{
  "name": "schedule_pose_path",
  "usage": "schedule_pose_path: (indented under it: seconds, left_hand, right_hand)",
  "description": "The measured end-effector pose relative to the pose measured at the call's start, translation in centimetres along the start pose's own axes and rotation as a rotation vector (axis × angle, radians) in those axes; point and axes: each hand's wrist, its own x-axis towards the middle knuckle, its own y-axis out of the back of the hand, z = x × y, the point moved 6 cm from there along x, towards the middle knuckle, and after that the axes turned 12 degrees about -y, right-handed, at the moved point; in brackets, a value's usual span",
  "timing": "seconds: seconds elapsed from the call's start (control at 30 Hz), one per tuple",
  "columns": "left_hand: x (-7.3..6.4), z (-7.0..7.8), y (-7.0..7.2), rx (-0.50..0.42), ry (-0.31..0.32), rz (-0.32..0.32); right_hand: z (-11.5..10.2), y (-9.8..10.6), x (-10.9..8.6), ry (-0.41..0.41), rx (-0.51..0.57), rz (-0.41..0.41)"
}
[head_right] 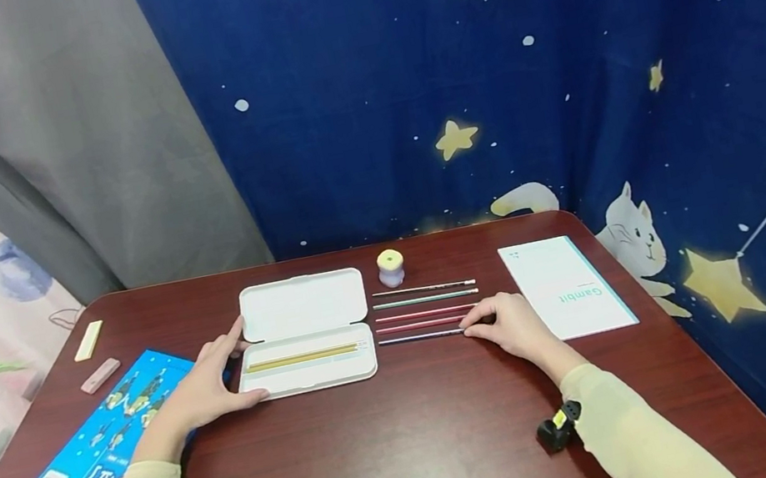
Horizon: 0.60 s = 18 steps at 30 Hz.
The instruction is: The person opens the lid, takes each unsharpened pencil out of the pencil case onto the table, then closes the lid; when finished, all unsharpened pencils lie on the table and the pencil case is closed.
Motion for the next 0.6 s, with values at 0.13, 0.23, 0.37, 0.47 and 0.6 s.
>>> schedule_pose_path:
  seconds: [0.13, 0.23, 0.37, 0.47, 0.6]
  left_hand:
    - [0.0, 0.1, 0.0, -0.001, -0.006, 0.002]
    - [0.0, 0.1, 0.1, -0.001, -0.006, 0.004]
    - [0.0, 0.0, 0.1, -0.002, -0.001, 0.0]
    - [0.0, 0.0, 0.0, -0.001, 0.0, 0.0]
    - [0.0, 0.1, 0.0, -0.003, -0.004, 0.004]
  right_hand:
    - [0.0, -0.1, 0.1, 0.016, -0.012, 0.001]
    - [-0.1, -0.1, 0.2, 0.021, -0.015, -0.002]
    - [-0.3, 0.0, 0.1, 0.027, -0.015, 0.007]
    - [-0.5, 0.4, 0.0, 0.031, 0.014, 0.035]
    - [-1.2, 1.1, 0.1, 0.011, 0.144, 0.061]
